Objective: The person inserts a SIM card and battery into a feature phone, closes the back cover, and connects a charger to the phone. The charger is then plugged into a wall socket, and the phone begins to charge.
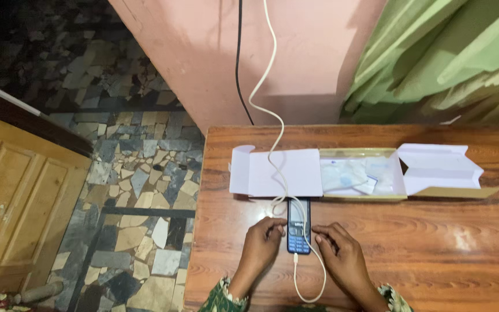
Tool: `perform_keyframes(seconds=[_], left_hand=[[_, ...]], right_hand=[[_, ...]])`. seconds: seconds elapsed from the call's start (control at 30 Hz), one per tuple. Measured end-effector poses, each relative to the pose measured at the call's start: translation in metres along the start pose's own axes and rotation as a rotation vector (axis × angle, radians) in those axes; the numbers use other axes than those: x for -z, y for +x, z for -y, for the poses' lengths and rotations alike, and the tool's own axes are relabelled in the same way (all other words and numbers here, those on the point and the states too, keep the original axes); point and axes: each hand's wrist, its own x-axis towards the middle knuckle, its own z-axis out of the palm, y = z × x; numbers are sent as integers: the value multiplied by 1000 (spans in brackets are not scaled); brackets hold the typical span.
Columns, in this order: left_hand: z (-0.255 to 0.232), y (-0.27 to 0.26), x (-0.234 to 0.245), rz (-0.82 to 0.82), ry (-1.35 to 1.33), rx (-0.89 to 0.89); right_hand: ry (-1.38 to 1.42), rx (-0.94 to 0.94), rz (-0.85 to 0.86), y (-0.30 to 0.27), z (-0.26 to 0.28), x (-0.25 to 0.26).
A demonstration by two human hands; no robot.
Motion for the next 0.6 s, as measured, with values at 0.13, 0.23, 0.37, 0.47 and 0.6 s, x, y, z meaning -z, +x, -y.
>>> perform_keyframes(seconds=[0.13,0.23,0.37,0.47,0.6], left_hand=[[-17,-2,26,8,212,-16],[-46,18,71,-145,412,-109],[-107,95,147,-531,455,-310],[-171,192,194,-665,217,-610],[-237,303,220,-797,135,-1125]], right_hand=[[15,65,-46,3,-9,-4],[18,79,-66,8,-20,-6],[30,44,-70,9,-32,-14],[33,16,-66,11,-38,-15],[95,96,-110,10,-42,-17]])
